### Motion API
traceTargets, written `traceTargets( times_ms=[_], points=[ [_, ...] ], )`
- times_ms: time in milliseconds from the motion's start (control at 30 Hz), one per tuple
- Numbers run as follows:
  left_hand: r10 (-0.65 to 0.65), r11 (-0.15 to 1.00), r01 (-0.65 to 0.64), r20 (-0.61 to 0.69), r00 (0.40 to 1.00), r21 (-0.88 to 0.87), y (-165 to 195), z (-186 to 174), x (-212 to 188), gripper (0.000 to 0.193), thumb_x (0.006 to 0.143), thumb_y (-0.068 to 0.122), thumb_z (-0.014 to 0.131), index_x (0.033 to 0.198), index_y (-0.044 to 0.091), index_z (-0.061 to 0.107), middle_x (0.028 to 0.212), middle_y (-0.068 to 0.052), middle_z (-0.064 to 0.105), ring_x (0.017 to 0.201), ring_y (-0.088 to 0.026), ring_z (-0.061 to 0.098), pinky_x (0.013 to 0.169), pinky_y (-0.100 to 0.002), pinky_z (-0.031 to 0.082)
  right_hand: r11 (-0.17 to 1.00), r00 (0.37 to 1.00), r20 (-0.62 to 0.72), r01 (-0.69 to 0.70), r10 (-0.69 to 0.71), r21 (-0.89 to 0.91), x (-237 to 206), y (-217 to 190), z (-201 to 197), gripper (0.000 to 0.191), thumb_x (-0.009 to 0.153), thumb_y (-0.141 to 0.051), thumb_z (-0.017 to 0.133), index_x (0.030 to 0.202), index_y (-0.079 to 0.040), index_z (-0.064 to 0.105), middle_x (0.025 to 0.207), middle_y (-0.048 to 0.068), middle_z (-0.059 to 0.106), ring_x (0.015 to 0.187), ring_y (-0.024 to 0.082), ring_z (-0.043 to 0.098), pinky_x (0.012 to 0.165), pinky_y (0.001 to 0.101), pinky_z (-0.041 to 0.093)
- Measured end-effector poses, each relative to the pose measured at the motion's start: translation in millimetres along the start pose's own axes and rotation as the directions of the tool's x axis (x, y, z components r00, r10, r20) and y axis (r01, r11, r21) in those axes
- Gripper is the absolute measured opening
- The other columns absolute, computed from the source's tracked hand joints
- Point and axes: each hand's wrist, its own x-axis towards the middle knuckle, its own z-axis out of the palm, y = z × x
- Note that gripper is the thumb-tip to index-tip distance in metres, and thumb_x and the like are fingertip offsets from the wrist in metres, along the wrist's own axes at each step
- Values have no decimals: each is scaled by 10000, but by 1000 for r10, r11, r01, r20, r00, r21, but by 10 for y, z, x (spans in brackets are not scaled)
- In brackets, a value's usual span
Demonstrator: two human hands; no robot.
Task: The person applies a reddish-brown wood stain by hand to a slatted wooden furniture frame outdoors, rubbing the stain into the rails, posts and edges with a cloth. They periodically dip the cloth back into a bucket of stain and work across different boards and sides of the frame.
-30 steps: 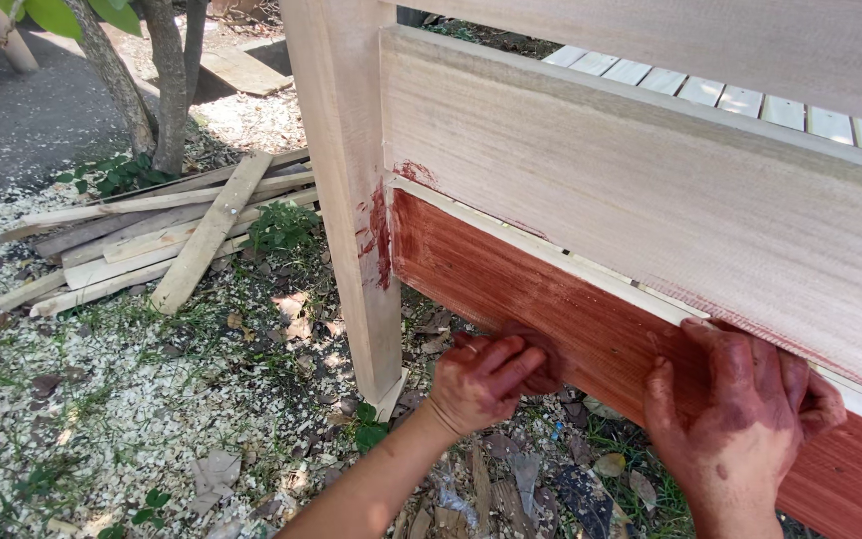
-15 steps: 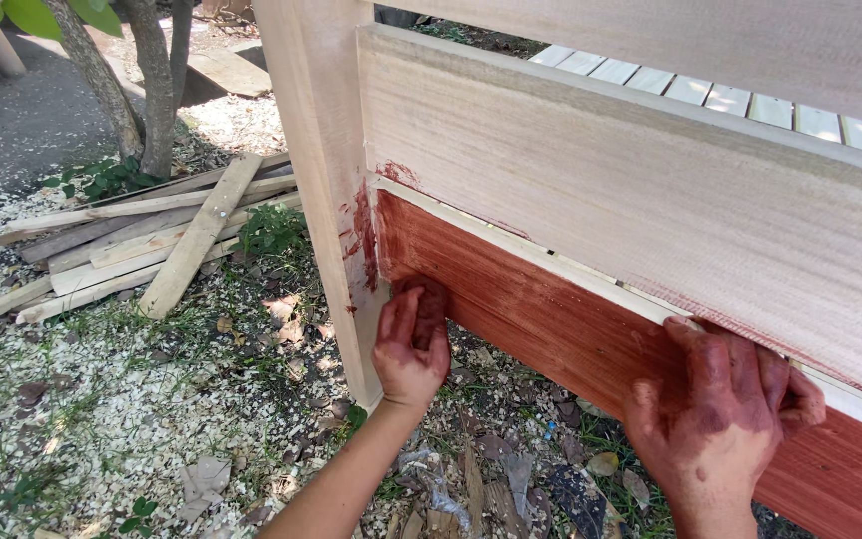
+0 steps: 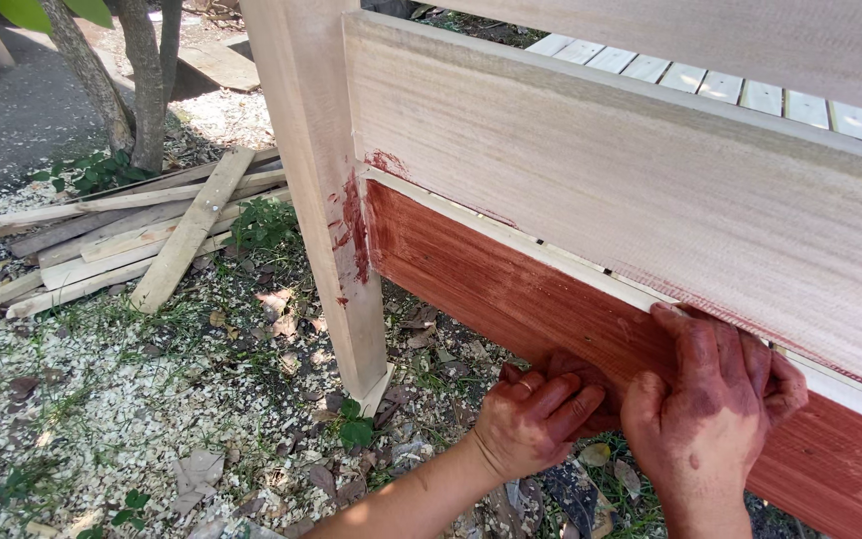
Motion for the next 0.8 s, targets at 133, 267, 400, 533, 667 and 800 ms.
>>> traceTargets(
  times_ms=[133,267,400,533,667,800],
  points=[
    [139,981,-140,23,990,136,-251,-113,1,405,839,357,834,1193,217,695,1109,19,674,893,-179,676,713,-395,568,999,1000,-2,27,-27,-28,-9,11,-21,527,751,-162,648,1276,-186,690,1107,47,662,1119,220,585,1202,442,258],
    [69,969,-62,-19,997,239,-818,-179,-201,472,780,173,765,1244,216,690,1145,12,669,912,-156,712,837,-395,614,1000,1000,21,-1,1,-7,-32,37,14,547,731,-178,687,1278,-185,685,1115,39,665,1116,214,579,1199,440,251],
    [-318,914,312,-18,948,258,-1527,-366,-446,590,740,185,762,1323,133,685,1197,-157,691,747,-274,711,647,-395,618,996,999,39,-17,20,-88,-66,74,88,541,743,-195,717,1284,-211,696,1097,16,662,1130,192,583,1198,415,244],
    [-511,784,554,-215,832,280,-1914,-423,-597,622,726,218,745,1328,87,658,1176,-157,672,848,-341,723,733,-426,621,996,999,37,-4,8,-92,-106,144,145,540,762,-210,714,1302,-213,692,1101,9,655,1106,187,566,1220,409,235],
    [-591,730,641,-251,766,237,-1913,-330,-614,618,732,210,728,1337,101,663,1169,-144,675,864,-347,727,735,-432,616,994,999,32,22,-19,-109,-136,211,195,528,773,-220,708,1300,-214,678,1120,8,652,1125,187,564,1229,406,226],
    [-665,686,691,-191,722,225,-1861,-368,-594,628,741,219,733,1357,126,650,1154,-121,676,880,-350,719,741,-442,604,992,999,51,-8,14,-124,-152,215,229,491,780,-225,716,1268,-226,664,1121,-2,659,1115,175,565,1240,404,226]
  ],
)
